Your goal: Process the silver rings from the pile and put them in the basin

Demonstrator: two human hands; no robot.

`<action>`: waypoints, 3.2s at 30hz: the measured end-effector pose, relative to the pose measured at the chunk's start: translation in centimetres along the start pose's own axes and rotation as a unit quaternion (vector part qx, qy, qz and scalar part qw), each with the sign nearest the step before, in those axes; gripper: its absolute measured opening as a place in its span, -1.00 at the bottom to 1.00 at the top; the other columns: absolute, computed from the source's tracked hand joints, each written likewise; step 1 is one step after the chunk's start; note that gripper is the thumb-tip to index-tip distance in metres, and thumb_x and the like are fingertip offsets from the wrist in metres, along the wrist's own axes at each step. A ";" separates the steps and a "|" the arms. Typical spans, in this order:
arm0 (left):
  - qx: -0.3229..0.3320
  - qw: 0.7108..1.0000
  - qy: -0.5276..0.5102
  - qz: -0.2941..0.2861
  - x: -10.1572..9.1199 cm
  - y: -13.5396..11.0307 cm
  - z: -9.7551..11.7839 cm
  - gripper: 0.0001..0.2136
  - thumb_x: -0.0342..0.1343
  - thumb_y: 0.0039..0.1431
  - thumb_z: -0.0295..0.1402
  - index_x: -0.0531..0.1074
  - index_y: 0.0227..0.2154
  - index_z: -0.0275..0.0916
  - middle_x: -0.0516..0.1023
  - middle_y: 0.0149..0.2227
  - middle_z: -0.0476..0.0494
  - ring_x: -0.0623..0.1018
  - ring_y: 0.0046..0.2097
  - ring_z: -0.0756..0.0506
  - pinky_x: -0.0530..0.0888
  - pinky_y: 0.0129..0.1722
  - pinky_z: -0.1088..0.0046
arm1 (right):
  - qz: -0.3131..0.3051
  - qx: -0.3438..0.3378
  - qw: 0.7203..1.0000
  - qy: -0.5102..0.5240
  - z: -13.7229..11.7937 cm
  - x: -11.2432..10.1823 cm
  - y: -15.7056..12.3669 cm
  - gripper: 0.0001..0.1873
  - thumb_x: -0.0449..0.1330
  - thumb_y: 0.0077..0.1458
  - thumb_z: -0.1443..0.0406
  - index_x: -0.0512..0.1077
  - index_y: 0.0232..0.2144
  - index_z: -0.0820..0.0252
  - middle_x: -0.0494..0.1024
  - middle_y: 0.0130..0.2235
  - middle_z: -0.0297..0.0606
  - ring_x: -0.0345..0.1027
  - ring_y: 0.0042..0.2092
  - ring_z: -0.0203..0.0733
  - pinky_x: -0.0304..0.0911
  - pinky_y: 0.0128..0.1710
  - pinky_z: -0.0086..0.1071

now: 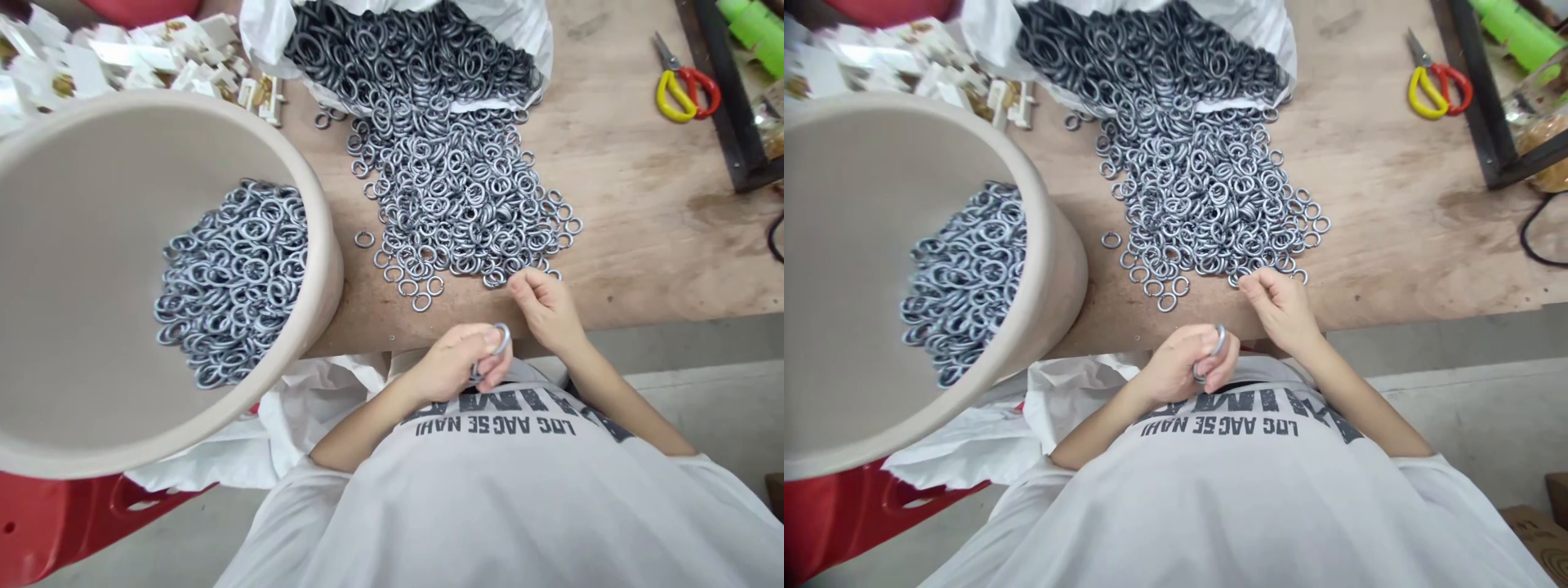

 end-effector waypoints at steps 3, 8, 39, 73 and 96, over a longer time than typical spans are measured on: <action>0.028 0.997 -0.021 0.072 -1.9 -0.4 0.3 -0.60 0.10 0.26 -0.14 0.26 -0.61 -0.25 0.34 -0.62 -0.01 0.30 -0.63 0.07 0.20 -0.59 0.50 | -0.036 -0.044 0.996 0.068 -1.2 1.1 0.0 -0.68 0.16 0.27 -0.01 0.45 -0.24 0.10 0.48 -0.35 -0.33 0.32 -0.34 -0.22 0.19 -0.32 -0.34; 0.045 0.986 -0.056 0.154 -5.6 -2.5 0.2 -0.85 0.13 0.17 -0.29 0.46 -0.32 -0.28 0.39 -0.59 0.03 0.33 -0.63 0.06 0.20 -0.65 0.56 | -0.122 -0.049 0.991 0.003 -2.5 5.1 1.8 -0.76 0.18 0.27 0.08 0.48 -0.23 0.11 0.54 -0.36 -0.32 0.39 -0.33 -0.20 0.22 -0.30 -0.36; 0.152 0.959 0.094 0.219 -6.0 -2.3 2.2 -0.66 0.27 0.16 -0.06 0.41 -0.40 -0.27 0.40 -0.53 0.05 0.36 -0.54 0.11 0.31 -0.52 0.61 | -0.208 0.030 0.934 0.288 -2.4 5.8 0.8 -0.66 0.37 0.11 0.14 0.51 -0.07 0.06 0.53 -0.34 -0.36 0.44 -0.37 -0.25 0.42 -0.32 -0.32; 0.158 0.951 -0.067 0.256 -7.1 -5.1 2.7 -0.64 0.29 0.14 -0.05 0.37 -0.43 -0.25 0.25 -0.58 0.09 0.27 -0.59 0.12 0.21 -0.61 0.63 | -0.085 -0.119 0.976 -0.159 -3.2 5.5 1.4 -0.67 0.12 0.31 0.01 0.48 -0.20 0.12 0.56 -0.29 -0.25 0.40 -0.26 -0.15 0.16 -0.29 -0.33; 0.187 0.903 0.196 0.333 -7.7 -4.7 3.0 -0.68 0.20 0.21 -0.04 0.45 -0.36 -0.24 0.43 -0.53 0.04 0.39 -0.53 0.07 0.30 -0.48 0.54 | -0.124 0.106 0.963 0.215 -2.8 8.1 0.9 -0.65 0.22 0.22 -0.02 0.36 -0.34 0.12 0.41 -0.46 -0.42 0.22 -0.52 -0.36 0.16 -0.54 -0.45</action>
Point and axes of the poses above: each hand's wrist, its own y-axis towards the middle knuckle, its own x-axis out of the palm, z = x × y, the point moved 7 cm from there along y, towards the middle knuckle
